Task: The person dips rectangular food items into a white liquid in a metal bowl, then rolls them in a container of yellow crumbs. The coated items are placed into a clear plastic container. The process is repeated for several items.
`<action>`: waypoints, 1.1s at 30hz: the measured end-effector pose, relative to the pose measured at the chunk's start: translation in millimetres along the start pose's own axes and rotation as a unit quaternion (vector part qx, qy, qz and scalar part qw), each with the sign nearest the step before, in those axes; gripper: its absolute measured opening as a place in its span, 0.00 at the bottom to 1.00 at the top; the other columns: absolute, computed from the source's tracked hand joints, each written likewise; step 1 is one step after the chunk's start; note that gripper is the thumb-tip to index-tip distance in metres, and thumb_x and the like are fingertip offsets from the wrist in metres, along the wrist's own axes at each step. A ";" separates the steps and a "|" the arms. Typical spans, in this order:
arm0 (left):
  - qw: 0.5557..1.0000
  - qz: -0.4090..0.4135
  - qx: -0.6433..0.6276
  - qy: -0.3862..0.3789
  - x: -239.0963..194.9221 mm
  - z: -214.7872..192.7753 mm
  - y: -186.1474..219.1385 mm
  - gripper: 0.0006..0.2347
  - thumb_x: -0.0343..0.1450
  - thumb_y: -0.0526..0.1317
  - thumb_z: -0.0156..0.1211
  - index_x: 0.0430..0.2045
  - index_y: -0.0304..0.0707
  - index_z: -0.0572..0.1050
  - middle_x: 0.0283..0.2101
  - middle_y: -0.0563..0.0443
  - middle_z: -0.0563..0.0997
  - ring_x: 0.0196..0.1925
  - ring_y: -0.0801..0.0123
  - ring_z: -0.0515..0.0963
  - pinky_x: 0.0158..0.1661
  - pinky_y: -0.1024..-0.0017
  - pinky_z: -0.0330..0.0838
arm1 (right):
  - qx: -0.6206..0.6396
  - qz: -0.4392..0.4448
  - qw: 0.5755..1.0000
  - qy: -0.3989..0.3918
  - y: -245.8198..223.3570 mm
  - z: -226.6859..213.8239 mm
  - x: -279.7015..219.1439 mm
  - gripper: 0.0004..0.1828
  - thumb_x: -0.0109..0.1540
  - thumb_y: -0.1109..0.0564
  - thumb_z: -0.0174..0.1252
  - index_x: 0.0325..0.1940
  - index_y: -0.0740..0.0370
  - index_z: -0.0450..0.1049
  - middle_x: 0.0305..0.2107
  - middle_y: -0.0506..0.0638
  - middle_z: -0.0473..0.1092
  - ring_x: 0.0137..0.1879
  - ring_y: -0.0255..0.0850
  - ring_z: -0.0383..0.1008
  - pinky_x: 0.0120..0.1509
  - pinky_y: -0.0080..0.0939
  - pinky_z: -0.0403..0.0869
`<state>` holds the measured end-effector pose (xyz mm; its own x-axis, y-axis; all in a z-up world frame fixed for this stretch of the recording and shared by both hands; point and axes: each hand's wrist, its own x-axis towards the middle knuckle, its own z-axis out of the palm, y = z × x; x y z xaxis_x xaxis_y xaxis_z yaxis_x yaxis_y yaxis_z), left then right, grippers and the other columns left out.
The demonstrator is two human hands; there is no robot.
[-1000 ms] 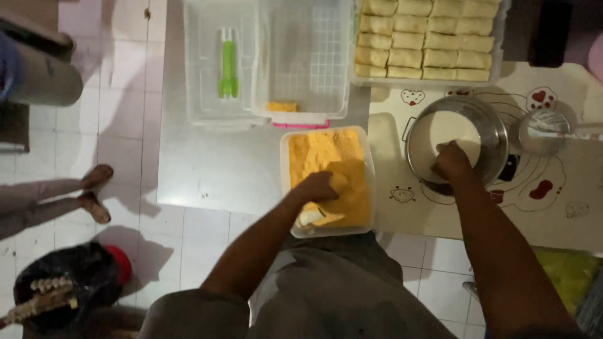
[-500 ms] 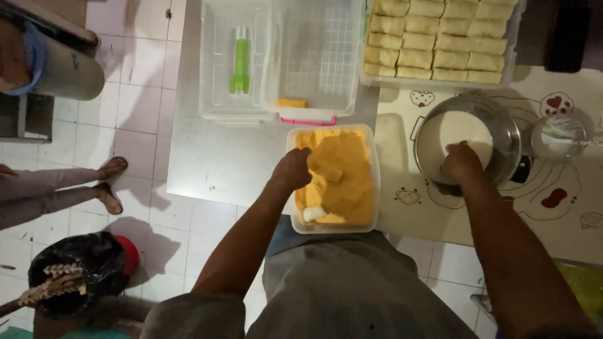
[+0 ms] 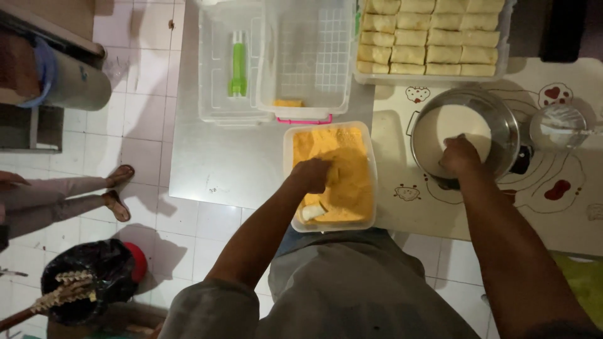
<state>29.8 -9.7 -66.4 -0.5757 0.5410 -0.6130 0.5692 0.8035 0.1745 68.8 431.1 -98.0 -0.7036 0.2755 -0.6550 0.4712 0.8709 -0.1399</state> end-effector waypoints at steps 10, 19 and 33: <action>0.975 0.000 -0.216 -0.053 -40.8 -68.8 2.7 0.33 0.60 0.55 0.68 0.63 0.51 0.71 0.63 0.44 0.76 0.67 0.48 0.73 0.66 0.55 0.70 | -0.002 -0.023 1.000 0.019 5.4 10.7 3.4 0.31 0.66 0.58 0.50 0.76 0.60 0.67 0.76 0.73 0.50 0.78 0.64 0.56 0.74 0.61 0.67; 0.980 -0.007 -0.193 -0.046 -43.2 -77.9 -4.4 0.32 0.62 0.50 0.66 0.64 0.48 0.70 0.61 0.41 0.77 0.66 0.49 0.74 0.64 0.57 0.72 | 0.035 0.002 0.999 0.003 -2.1 3.9 3.5 0.34 0.65 0.61 0.50 0.78 0.62 0.64 0.77 0.74 0.45 0.78 0.66 0.54 0.75 0.65 0.65; 0.976 0.043 -0.169 -0.134 -22.8 -156.0 -21.3 0.30 0.60 0.55 0.72 0.56 0.46 0.74 0.57 0.38 0.80 0.63 0.45 0.77 0.62 0.55 0.73 | -0.104 -0.009 0.995 -0.003 29.3 36.4 45.7 0.29 0.65 0.58 0.55 0.73 0.63 0.71 0.72 0.74 0.57 0.72 0.63 0.68 0.61 0.59 0.79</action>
<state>-60.8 -0.4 64.0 -0.3348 0.5617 -0.7566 0.3571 0.8186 0.4498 69.8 454.4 -159.1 -0.7076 0.2581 -0.6578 0.3388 0.9409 0.0048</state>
